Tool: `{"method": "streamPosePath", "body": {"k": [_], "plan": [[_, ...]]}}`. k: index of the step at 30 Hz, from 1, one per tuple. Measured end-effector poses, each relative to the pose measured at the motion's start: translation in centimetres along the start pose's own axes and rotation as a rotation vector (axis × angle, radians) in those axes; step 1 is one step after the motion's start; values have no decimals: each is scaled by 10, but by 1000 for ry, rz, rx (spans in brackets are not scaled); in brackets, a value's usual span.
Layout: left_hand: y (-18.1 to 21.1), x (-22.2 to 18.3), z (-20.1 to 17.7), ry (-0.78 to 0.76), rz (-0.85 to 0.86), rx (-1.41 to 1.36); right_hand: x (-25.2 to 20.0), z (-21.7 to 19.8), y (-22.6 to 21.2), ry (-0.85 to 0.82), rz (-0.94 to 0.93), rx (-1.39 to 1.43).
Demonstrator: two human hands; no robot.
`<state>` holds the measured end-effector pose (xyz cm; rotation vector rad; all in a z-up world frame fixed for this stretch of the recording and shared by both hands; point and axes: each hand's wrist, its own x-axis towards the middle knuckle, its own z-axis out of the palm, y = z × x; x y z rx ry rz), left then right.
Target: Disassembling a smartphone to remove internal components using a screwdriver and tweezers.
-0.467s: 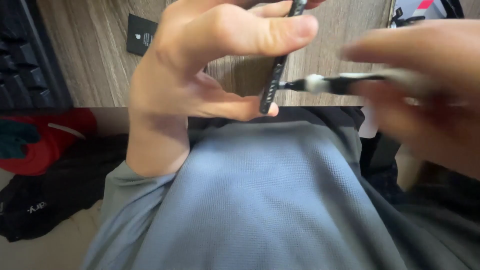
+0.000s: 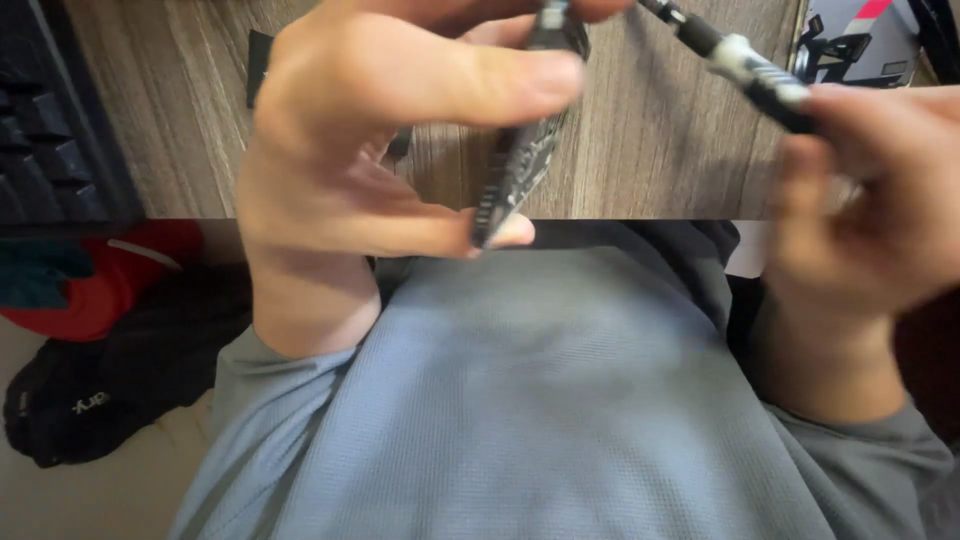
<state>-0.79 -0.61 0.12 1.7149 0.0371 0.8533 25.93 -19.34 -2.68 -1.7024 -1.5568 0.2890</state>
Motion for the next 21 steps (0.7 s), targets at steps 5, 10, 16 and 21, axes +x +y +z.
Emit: {"method": "streamPosePath", "body": {"k": [5, 10, 16, 21], "plan": [[4, 4, 14, 294, 65, 13, 12, 25, -7, 54, -250, -237], [22, 3, 20, 494, 226, 90, 27, 42, -6, 15, -285, -407], [8, -6, 28, 480, 452, 122, 42, 45, -25, 49, -226, -552], [-6, -8, 61, 642, 512, 388, 38, 17, -49, -37, 79, 373]]}}
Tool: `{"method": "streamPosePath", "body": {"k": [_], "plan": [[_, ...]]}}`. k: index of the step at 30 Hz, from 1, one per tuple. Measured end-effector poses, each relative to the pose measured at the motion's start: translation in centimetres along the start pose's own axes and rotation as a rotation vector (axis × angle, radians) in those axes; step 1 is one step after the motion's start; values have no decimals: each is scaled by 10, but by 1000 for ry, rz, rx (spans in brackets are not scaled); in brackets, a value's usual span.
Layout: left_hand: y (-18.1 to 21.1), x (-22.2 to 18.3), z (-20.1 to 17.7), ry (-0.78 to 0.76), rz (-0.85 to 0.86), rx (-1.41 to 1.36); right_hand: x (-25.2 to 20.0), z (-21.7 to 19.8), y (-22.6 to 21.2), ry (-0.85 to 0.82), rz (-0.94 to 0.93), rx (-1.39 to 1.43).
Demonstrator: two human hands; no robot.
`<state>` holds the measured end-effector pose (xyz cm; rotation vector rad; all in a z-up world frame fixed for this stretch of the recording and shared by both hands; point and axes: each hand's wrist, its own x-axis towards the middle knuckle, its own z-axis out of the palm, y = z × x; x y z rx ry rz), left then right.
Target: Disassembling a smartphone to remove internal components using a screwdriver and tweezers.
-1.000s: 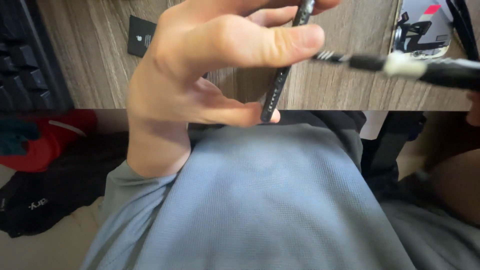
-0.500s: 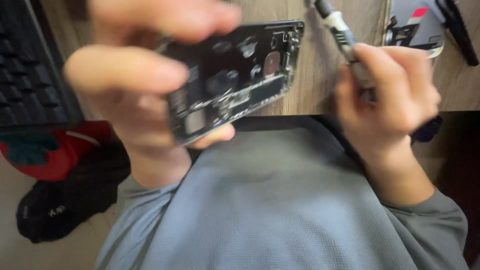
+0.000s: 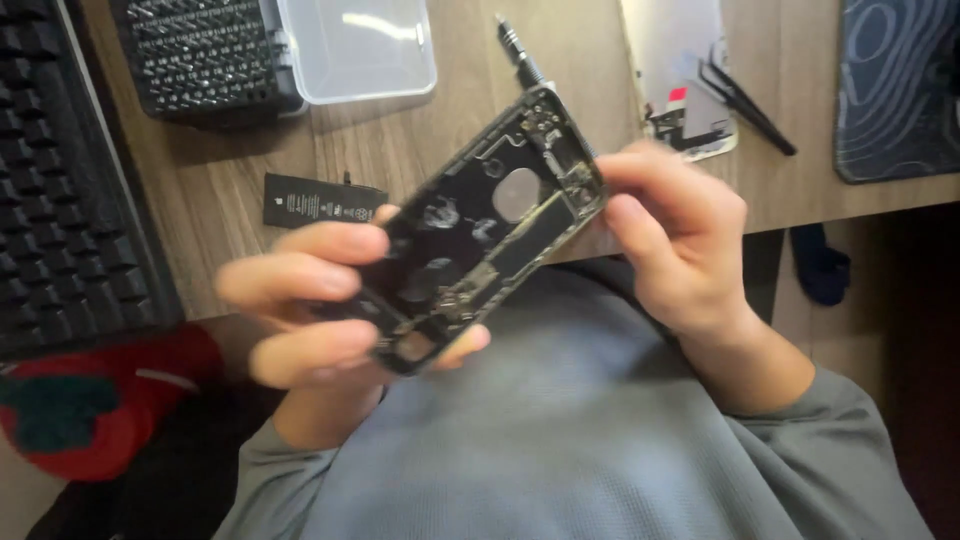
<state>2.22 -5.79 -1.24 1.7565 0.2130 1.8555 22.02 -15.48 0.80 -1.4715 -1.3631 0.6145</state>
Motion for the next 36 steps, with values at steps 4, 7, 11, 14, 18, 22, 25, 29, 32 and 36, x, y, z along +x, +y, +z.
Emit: {"method": "streamPosePath", "body": {"k": [4, 7, 11, 14, 18, 22, 25, 29, 32, 36], "plan": [[-6, -20, 22, 79, 244, 107, -13, 1, 8, -18, 312, 725], [-2, -30, 39, 175, 252, 242, -12, 1, 10, 67, 326, 816], [26, -59, 10, -84, -109, -76, -18, -2, 15, 55, 266, 601], [39, -54, 3, -334, -381, 97, -22, -2, 15, -104, 313, 276], [47, -57, 3, -261, -668, 99, -16, 11, 13, -135, 440, 307], [46, -51, -5, -317, -621, 232, -9, 22, 3, -115, 393, 344], [41, -38, -6, -377, -597, 332, -10, 23, -1, -131, 409, 261], [30, -32, -4, -368, -569, 417, -26, 14, 7, -120, 258, 130], [24, -31, 1, -368, -550, 449, -47, 5, 22, -142, 177, 47], [22, -31, 11, -407, -523, 501, -84, -15, 48, -174, 40, -90]]}}
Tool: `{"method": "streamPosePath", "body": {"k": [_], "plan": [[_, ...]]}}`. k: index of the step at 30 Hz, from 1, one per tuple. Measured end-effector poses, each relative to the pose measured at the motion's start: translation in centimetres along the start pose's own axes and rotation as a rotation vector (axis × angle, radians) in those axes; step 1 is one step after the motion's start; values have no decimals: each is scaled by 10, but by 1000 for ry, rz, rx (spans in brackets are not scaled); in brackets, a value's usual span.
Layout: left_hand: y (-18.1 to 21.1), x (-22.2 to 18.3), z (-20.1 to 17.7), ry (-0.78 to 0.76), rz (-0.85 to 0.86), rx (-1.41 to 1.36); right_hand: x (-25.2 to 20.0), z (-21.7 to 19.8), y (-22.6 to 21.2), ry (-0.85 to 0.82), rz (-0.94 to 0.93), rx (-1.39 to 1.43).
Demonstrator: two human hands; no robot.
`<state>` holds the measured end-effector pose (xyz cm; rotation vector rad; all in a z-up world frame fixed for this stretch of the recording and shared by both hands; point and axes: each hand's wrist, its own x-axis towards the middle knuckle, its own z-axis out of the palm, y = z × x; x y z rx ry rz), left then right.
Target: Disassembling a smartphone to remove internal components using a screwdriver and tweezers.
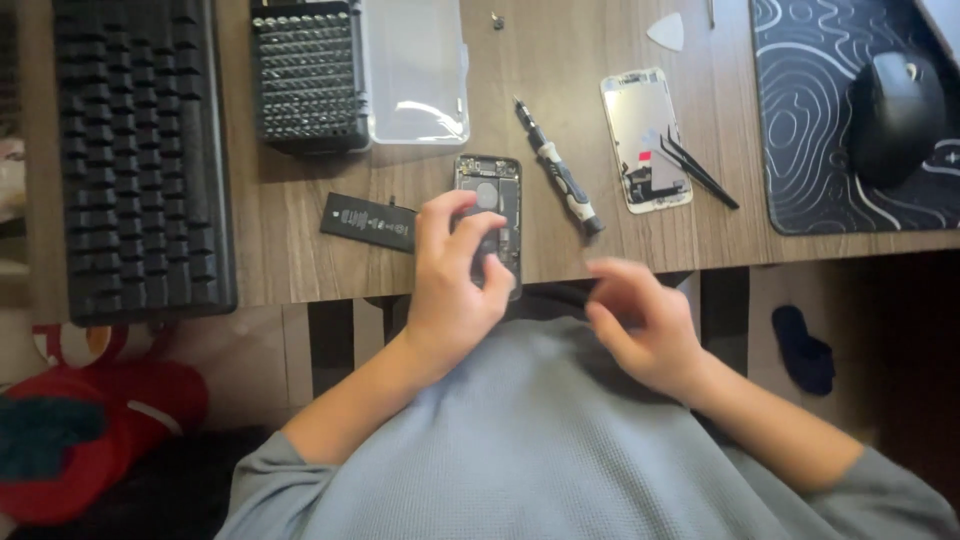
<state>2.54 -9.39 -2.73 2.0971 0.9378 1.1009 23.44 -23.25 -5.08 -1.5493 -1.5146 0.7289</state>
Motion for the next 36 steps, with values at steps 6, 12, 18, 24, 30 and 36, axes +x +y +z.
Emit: {"method": "streamPosePath", "body": {"k": [6, 12, 18, 24, 30, 36], "plan": [[4, -1, 16, -66, 67, 20, -65, -21, 70, -15, -48, -228], [2, -11, -2, -99, 245, -47, -111, -47, 141, 78, -140, -588], [-117, -134, -63, -245, 361, 178, -151, -45, 193, 62, 12, -939], [-191, -224, -81, -507, -226, 854, -159, -35, 214, 57, 28, -1041], [-204, -226, -75, -595, -276, 962, -147, -42, 211, 39, -34, -1021], [-193, -211, -73, -909, -438, 950, -166, -36, 211, 35, 2, -1085]]}}
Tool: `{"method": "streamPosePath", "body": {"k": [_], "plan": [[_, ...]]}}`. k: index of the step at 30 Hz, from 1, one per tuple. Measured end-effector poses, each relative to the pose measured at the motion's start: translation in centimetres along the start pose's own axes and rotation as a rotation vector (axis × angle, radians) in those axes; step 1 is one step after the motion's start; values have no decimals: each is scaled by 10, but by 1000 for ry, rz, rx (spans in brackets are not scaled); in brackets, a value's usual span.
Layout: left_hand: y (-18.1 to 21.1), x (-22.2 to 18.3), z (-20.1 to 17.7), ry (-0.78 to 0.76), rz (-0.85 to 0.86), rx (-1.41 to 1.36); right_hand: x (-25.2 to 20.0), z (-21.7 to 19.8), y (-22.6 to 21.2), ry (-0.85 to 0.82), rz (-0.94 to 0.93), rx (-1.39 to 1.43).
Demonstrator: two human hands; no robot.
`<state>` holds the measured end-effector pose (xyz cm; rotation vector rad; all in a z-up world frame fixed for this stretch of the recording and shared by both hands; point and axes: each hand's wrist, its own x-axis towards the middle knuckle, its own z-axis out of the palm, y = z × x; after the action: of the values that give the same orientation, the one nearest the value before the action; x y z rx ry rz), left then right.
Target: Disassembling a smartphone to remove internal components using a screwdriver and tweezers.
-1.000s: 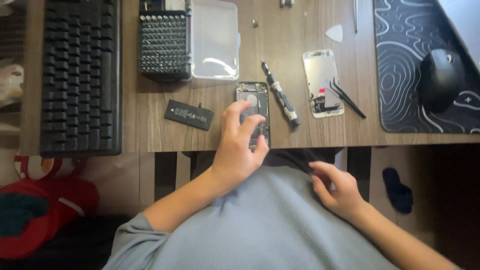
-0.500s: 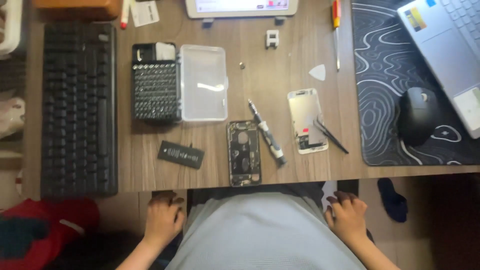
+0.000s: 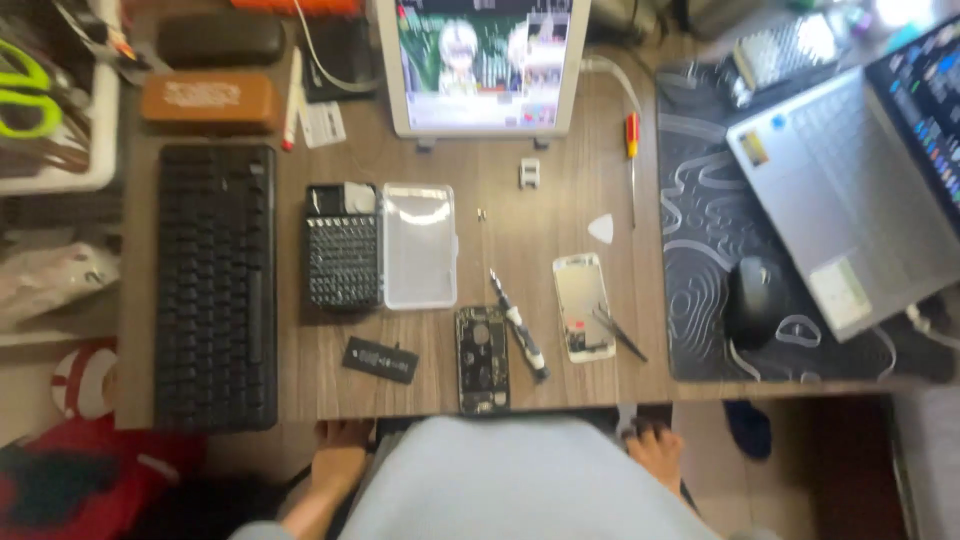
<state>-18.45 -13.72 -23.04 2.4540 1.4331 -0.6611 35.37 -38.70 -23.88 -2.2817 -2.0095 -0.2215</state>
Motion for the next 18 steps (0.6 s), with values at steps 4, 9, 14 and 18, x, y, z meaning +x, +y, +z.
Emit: {"method": "streamPosePath", "body": {"k": [4, 9, 14, 18], "plan": [[-7, 4, 25, 249, 97, -12, -32, 28, 1, -179, 150, -44], [-3, 7, 11, 28, 28, -38, -17, 13, 2, -25, 91, 18], [-7, 4, 37, 318, 109, -16, -2, 9, 0, 46, 61, 10], [-9, 1, 54, 580, 219, -113, 3, 25, 10, 63, 54, 81]]}}
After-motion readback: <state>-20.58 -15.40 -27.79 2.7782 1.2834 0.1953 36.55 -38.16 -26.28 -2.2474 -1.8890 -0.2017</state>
